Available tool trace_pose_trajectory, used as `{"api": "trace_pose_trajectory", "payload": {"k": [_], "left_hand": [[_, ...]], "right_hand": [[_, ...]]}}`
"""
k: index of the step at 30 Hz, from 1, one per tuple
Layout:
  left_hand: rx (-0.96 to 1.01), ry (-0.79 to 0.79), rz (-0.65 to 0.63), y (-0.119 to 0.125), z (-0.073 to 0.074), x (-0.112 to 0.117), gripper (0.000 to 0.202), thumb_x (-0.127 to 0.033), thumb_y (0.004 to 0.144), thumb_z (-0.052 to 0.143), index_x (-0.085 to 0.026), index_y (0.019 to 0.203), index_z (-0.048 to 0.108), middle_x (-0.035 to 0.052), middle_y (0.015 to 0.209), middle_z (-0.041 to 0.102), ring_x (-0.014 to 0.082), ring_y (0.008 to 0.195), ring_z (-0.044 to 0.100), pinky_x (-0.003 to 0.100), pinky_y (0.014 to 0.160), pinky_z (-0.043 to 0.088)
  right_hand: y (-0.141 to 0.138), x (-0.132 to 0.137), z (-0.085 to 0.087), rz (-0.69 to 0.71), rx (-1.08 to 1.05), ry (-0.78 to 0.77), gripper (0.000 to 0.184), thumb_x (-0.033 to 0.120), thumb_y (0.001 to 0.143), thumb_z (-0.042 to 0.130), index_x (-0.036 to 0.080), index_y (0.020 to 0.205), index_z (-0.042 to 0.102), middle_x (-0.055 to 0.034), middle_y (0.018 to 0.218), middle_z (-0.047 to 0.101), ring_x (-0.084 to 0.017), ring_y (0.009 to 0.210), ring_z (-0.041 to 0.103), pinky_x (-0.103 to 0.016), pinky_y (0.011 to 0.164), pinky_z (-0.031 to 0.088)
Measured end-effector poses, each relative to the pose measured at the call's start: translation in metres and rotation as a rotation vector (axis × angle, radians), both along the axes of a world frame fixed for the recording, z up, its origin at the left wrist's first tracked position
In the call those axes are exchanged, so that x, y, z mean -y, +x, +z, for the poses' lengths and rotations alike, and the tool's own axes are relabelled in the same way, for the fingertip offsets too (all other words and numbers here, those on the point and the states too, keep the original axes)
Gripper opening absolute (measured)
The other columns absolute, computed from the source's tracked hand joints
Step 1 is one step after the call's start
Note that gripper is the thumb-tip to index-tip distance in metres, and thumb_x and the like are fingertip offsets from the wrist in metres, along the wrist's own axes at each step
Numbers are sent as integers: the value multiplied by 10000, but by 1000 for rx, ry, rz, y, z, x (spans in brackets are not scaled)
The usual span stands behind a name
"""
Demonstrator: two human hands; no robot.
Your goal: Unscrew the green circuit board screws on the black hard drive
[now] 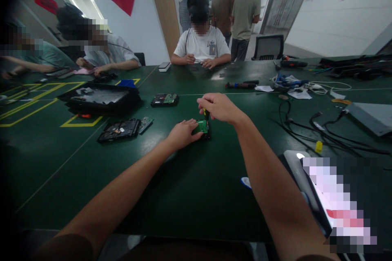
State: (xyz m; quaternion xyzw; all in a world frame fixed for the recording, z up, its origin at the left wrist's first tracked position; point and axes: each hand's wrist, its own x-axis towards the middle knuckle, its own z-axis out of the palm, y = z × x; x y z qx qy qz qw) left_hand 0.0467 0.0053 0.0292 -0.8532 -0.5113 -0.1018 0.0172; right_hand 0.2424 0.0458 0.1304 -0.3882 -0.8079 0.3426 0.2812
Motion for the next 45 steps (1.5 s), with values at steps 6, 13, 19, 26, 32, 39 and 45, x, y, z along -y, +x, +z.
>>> {"api": "trace_pose_trajectory", "payload": {"k": [6, 13, 19, 26, 32, 39, 45], "left_hand": [[-7, 8, 0, 0, -1, -1, 392, -504, 981, 495, -168, 1074, 675, 134, 1153, 712, 298, 1208, 628, 464, 1072, 476], [8, -1, 6, 0, -1, 0, 399, -506, 985, 494, -169, 1096, 676, 140, 1197, 701, 300, 1228, 622, 466, 1095, 460], [-1, 0, 0, 0, 0, 0, 396, -512, 988, 483, -171, 1065, 670, 127, 1159, 706, 293, 1213, 629, 453, 1085, 465], [-2, -2, 2, 0, 0, 0, 394, -509, 984, 491, -170, 1063, 674, 125, 1135, 711, 291, 1210, 627, 453, 1087, 463], [2, -4, 9, 0, -3, -1, 408, -503, 981, 504, -162, 1123, 677, 133, 1187, 706, 295, 1226, 621, 472, 1105, 448], [0, -17, 4, 0, 1, 0, 426, -519, 986, 487, -160, 1115, 678, 136, 1207, 699, 291, 1224, 620, 455, 1102, 451], [3, -13, 9, -2, -1, -1, 421, -521, 982, 490, -166, 1110, 678, 132, 1174, 701, 291, 1209, 630, 456, 1101, 453]], "right_hand": [[2, 1, 4, 79, -65, -203, 350, 472, 996, 467, 209, 1029, 697, -81, 989, 736, -158, 604, 646, -303, 512, 491], [7, -3, 2, -55, 57, 1, 374, 522, 957, 560, 188, 850, 688, -40, 678, 664, -143, 557, 580, -286, 520, 429], [3, -4, -1, -11, -58, -54, 293, 432, 991, 537, 193, 890, 674, -66, 928, 738, -94, 518, 567, -255, 467, 425], [6, 1, 8, 76, -99, -209, 283, 401, 1002, 524, 200, 962, 720, -57, 802, 709, -144, 600, 628, -258, 504, 487], [10, -8, -1, -33, -36, -23, 247, 397, 954, 607, 197, 849, 707, -36, 716, 674, -135, 596, 595, -256, 516, 463], [7, -6, -1, -14, -82, -40, 272, 440, 976, 572, 203, 900, 681, -62, 955, 749, -100, 563, 568, -242, 460, 422], [8, -7, 0, 9, -164, -204, 326, 467, 1000, 526, 203, 917, 697, -66, 840, 711, -145, 599, 629, -286, 535, 526]]}}
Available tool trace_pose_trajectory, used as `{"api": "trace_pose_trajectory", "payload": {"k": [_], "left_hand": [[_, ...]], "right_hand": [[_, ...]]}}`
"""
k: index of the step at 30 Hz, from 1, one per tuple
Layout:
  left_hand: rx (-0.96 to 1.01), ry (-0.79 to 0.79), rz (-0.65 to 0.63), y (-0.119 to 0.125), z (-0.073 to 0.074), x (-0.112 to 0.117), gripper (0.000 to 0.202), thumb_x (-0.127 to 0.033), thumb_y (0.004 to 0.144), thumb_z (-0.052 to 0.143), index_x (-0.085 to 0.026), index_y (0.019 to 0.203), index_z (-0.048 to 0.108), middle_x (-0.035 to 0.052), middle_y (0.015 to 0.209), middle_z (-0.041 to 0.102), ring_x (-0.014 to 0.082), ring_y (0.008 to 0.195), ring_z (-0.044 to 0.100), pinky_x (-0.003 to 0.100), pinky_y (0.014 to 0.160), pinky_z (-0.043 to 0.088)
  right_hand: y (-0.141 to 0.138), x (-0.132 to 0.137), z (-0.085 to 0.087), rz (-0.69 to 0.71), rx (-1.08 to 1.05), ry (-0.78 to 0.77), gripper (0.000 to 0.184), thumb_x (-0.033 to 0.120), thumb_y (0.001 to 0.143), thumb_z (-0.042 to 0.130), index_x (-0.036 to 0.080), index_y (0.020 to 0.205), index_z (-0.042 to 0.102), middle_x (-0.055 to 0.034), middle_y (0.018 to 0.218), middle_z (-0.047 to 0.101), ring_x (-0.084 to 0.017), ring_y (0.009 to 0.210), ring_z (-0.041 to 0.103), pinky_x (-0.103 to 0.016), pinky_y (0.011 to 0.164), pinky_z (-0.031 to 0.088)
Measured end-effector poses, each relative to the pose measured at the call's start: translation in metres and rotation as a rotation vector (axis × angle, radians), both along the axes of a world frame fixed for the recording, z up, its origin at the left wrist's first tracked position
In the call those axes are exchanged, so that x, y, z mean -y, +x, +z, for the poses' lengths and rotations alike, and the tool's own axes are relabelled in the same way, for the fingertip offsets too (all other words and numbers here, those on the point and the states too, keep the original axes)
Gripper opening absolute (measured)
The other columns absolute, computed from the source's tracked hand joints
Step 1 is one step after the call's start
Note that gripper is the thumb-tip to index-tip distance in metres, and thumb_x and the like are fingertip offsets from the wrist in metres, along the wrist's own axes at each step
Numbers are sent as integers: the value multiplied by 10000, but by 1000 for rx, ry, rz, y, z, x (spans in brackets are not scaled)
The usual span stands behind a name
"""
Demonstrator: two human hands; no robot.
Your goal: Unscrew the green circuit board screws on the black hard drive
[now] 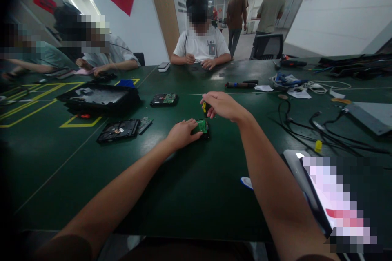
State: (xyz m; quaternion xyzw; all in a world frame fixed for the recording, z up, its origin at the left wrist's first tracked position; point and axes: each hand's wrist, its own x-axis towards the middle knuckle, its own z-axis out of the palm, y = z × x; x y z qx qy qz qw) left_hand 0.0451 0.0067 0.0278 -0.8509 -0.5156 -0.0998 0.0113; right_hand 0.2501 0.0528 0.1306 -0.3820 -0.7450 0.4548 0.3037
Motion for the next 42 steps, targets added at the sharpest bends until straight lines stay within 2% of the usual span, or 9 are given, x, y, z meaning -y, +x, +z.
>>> {"api": "trace_pose_trajectory", "payload": {"k": [2, 5, 10, 15, 17, 27, 31, 36, 42], "left_hand": [[-3, -1, -1, 0, -1, 0, 429, -526, 981, 489, -166, 1122, 675, 136, 1203, 696, 294, 1233, 619, 462, 1113, 444], [-5, 0, -2, 0, -2, 0, 434, -530, 987, 473, -166, 1112, 674, 140, 1233, 692, 297, 1271, 600, 466, 1123, 436], [-1, -1, -2, 0, -1, 0, 436, -528, 986, 476, -164, 1129, 670, 148, 1274, 681, 302, 1301, 584, 469, 1127, 436], [-4, -23, -4, -2, 0, 0, 432, -534, 990, 468, -173, 1114, 671, 143, 1273, 680, 303, 1297, 585, 472, 1115, 446], [-8, -24, -9, -2, -1, 0, 439, -537, 992, 466, -171, 1131, 665, 147, 1298, 670, 304, 1312, 574, 475, 1122, 441], [-35, -66, -102, -10, 10, 1, 467, -532, 989, 469, -165, 1233, 622, 161, 1347, 641, 311, 1339, 549, 466, 1109, 446], [-31, -66, -122, -12, 12, 1, 476, -528, 989, 467, -160, 1251, 618, 158, 1349, 641, 307, 1339, 550, 450, 1106, 447], [-42, -68, -125, -12, 11, -2, 446, -495, 979, 487, -162, 1236, 635, 146, 1315, 657, 292, 1299, 580, 422, 1084, 467], [-36, -58, -129, -12, 11, -1, 444, -481, 986, 472, -160, 1250, 628, 145, 1319, 657, 284, 1313, 571, 424, 1099, 459]], "right_hand": [[1, 0, 1, 5, -4, -23, 289, 433, 995, 537, 204, 951, 709, -61, 826, 706, -151, 611, 635, -285, 542, 533], [3, -1, 2, 2, 46, 57, 231, 398, 971, 590, 204, 966, 716, -46, 810, 702, -139, 611, 624, -253, 509, 502], [4, -3, 0, -27, 100, 121, 248, 413, 955, 627, 189, 866, 683, -35, 675, 668, -133, 565, 608, -240, 476, 479], [5, -2, 0, -11, 48, 106, 204, 387, 938, 649, 188, 898, 676, -81, 934, 754, -113, 564, 615, -232, 420, 443], [4, -1, 2, 6, 34, 103, 195, 384, 941, 645, 193, 920, 677, -77, 964, 754, -106, 560, 611, -231, 421, 443], [3, 4, 4, 5, 60, 79, 277, 474, 950, 637, 207, 924, 707, -54, 824, 720, -132, 577, 635, -271, 500, 505], [5, 3, 3, -3, 72, 102, 303, 500, 948, 626, 207, 932, 705, -50, 830, 716, -126, 584, 624, -261, 486, 478], [6, 1, 1, -28, 115, 168, 330, 528, 924, 650, 206, 861, 686, -18, 676, 659, -119, 536, 573, -257, 457, 425], [2, 2, 0, -15, 62, 139, 311, 510, 924, 650, 203, 880, 677, -65, 880, 740, -122, 556, 610, -267, 443, 440]]}}
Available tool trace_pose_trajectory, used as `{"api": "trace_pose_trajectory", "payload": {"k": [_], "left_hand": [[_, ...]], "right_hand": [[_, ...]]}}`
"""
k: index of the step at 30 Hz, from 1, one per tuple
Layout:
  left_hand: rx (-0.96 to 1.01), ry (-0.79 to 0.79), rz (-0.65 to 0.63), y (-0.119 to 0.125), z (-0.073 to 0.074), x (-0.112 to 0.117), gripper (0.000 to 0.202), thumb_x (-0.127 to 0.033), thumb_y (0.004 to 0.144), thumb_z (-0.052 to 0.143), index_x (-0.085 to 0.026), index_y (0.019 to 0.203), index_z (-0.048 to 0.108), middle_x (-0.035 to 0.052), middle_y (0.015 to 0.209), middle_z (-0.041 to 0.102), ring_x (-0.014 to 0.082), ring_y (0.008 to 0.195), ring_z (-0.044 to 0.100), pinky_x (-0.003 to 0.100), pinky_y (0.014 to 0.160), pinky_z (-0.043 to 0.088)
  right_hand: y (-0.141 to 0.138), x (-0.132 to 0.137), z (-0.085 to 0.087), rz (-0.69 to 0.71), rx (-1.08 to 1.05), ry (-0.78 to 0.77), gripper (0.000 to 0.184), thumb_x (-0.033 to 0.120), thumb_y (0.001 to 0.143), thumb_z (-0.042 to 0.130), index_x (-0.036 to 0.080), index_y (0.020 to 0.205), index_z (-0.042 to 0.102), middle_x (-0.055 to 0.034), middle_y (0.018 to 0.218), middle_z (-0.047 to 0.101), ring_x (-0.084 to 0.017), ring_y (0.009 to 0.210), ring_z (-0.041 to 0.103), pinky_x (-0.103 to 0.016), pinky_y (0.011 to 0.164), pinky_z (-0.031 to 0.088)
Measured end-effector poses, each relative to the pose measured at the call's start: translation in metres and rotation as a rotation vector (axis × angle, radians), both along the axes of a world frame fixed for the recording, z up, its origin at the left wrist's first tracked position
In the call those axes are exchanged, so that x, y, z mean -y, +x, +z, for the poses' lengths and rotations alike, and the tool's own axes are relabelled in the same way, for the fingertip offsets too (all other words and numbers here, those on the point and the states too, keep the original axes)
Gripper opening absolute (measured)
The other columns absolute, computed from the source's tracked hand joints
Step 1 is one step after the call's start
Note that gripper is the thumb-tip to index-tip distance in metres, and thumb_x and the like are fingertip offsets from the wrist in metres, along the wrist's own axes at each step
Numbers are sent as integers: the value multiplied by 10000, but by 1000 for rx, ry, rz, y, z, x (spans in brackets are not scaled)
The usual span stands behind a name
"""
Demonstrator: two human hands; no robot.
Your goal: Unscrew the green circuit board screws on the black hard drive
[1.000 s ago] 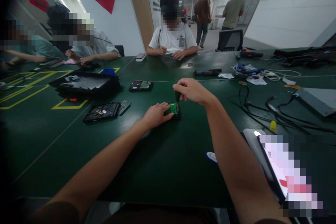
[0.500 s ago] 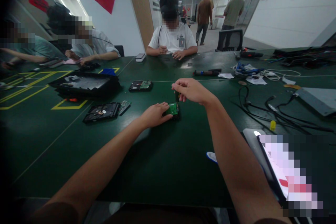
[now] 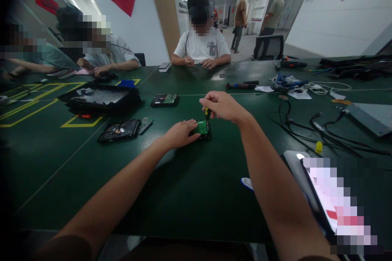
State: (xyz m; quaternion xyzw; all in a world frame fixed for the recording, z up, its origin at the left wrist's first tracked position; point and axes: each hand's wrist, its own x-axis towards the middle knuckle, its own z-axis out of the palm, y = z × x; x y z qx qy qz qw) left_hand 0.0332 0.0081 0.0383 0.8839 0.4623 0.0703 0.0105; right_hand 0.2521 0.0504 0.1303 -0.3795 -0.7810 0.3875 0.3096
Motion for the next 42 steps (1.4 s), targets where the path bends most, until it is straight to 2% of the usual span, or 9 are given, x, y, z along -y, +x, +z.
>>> {"api": "trace_pose_trajectory", "payload": {"k": [6, 15, 20, 23, 26, 30, 34, 39, 42], "left_hand": [[15, -6, 8, 0, 0, 1, 441, -477, 980, 485, -157, 1245, 634, 144, 1333, 655, 287, 1328, 562, 430, 1099, 463], [141, -76, -32, -10, 11, 0, 397, -486, 968, 534, -209, 1220, 667, 103, 1312, 678, 262, 1272, 605, 392, 1068, 488], [222, -155, -32, -28, 14, -3, 779, -593, 836, 686, -196, 1472, 473, 125, 1438, 588, 271, 1297, 578, 381, 1070, 477], [170, -180, -2, -32, 13, -4, 897, -605, 758, 748, -192, 1492, 439, 139, 1465, 542, 294, 1334, 532, 389, 1098, 446], [106, -142, 77, -27, 11, -3, 879, -617, 739, 752, -195, 1456, 467, 150, 1365, 589, 316, 1245, 575, 399, 1043, 468], [-1, -19, 248, -8, 9, 8, 947, -784, 702, 685, -192, 1412, 481, 195, 1240, 637, 382, 1154, 602, 449, 956, 490], [-39, -10, 358, 4, 13, 22, 1034, -854, 782, 515, -67, 1443, 397, 310, 1239, 627, 442, 1120, 628, 478, 882, 504], [-16, -197, 309, -2, 32, 30, 845, -750, 818, 603, -139, 1376, 433, 203, 1067, 737, 355, 928, 725, 381, 718, 518], [21, -212, 322, -7, 38, 29, 861, -697, 814, 656, -129, 1402, 386, 210, 1093, 742, 355, 947, 734, 372, 703, 519]], "right_hand": [[1, 1, 1, 65, 72, 5, 287, 435, 802, 792, 217, 970, 710, -21, 753, 691, -143, 610, 625, -270, 523, 485], [5, 3, 13, -87, -15, 195, 344, 514, 803, 772, 208, 957, 733, -52, 860, 694, -174, 740, 611, -318, 649, 500], [9, -7, 3, -149, 57, 252, 315, 524, 857, 710, 220, 930, 749, -57, 858, 694, -194, 773, 607, -348, 690, 499], [9, -8, 1, -155, 81, 255, 313, 518, 859, 705, 220, 942, 752, -54, 856, 696, -191, 761, 599, -343, 680, 488], [10, -9, 0, -161, 94, 271, 327, 522, 857, 705, 210, 945, 751, -46, 831, 689, -180, 733, 587, -330, 660, 472], [11, -12, -3, -155, 93, 266, 315, 517, 861, 703, 214, 934, 751, -40, 815, 685, -174, 719, 588, -323, 645, 466], [11, -14, -6, -159, 103, 264, 317, 519, 859, 706, 212, 927, 753, -47, 816, 686, -180, 723, 590, -338, 659, 477], [11, -14, -6, -170, 88, 257, 311, 517, 853, 710, 217, 920, 753, -48, 817, 684, -182, 721, 587, -342, 653, 474], [10, -13, -6, -160, 86, 262, 307, 516, 849, 714, 218, 910, 752, -44, 799, 677, -175, 694, 575, -341, 635, 460]]}}
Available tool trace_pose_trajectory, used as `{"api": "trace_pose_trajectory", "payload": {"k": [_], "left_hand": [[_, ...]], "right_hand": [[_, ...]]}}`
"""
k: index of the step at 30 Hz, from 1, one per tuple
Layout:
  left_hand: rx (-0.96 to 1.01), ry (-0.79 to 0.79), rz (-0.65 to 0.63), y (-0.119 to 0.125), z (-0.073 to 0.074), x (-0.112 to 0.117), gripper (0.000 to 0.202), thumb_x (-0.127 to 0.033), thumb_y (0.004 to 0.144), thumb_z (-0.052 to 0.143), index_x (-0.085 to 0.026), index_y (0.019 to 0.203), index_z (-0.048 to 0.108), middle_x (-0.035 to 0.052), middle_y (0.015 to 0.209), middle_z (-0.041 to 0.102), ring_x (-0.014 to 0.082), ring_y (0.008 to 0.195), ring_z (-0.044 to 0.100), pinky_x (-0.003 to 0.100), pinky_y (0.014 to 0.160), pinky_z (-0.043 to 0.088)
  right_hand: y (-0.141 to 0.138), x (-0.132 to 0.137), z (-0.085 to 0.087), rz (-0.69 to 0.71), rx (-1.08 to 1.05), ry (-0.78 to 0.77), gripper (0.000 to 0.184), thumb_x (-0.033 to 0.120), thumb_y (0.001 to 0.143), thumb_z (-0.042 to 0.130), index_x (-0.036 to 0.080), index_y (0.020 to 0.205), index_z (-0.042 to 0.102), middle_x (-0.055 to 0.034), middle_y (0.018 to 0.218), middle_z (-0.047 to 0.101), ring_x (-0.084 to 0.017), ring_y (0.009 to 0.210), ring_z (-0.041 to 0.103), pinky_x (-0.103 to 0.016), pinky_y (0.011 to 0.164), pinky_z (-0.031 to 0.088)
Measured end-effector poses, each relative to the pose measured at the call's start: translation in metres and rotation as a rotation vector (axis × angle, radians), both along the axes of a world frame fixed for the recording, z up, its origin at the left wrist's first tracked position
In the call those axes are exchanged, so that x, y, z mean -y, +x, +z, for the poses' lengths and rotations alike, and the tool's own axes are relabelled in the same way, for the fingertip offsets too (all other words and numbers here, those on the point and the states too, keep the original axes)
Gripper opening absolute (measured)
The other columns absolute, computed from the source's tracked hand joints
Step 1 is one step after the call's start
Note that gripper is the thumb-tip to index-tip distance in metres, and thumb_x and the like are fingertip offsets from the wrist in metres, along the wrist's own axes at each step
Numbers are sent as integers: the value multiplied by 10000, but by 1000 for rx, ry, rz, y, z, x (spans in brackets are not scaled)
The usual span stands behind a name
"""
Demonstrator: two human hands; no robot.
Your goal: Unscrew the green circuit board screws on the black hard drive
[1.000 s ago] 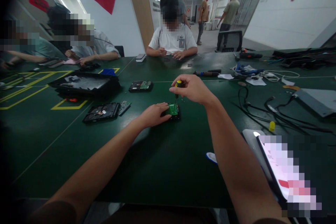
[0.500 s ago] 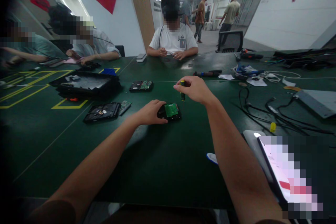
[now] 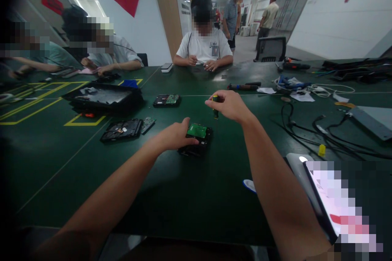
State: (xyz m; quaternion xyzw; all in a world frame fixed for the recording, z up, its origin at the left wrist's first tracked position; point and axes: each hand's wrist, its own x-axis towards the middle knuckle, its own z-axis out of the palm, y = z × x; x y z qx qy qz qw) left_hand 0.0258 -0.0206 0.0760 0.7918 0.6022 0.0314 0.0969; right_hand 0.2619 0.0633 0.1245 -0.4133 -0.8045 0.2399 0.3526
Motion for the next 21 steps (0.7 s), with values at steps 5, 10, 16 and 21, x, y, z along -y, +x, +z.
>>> {"api": "trace_pose_trajectory", "payload": {"k": [5, 10, 16, 21], "left_hand": [[224, -250, 18, -9, -12, -16, 877, -690, 844, 619, -134, 1458, 332, 146, 1027, 763, 249, 691, 738, 334, 653, 526], [314, -12, -16, -19, -39, -37, 971, -720, 754, 695, -95, 1451, 437, 242, 1353, 595, 362, 1164, 640, 421, 919, 525], [697, -107, -127, -25, -66, -47, 892, -529, 783, 780, -253, 1534, 387, 142, 1433, 551, 178, 819, 653, 344, 719, 540], [798, -159, -172, -30, -72, -50, 736, -440, 799, 798, -228, 1451, 530, 104, 1214, 665, 98, 644, 542, 261, 586, 445]], "right_hand": [[-2, 2, 1, -2, 6, 2, 331, 529, 848, 712, 209, 920, 752, -48, 803, 677, -173, 687, 568, -333, 608, 437], [-2, 0, 0, -11, 30, 18, 363, 549, 859, 692, 199, 931, 754, -53, 813, 692, -184, 716, 591, -337, 638, 452], [-6, -1, -3, 23, -27, -7, 377, 571, 829, 723, 213, 943, 741, -61, 871, 718, -207, 771, 640, -355, 684, 492], [-13, 2, -5, 30, -17, 12, 357, 548, 830, 738, 209, 940, 712, -52, 850, 710, -192, 748, 644, -347, 686, 502]]}}
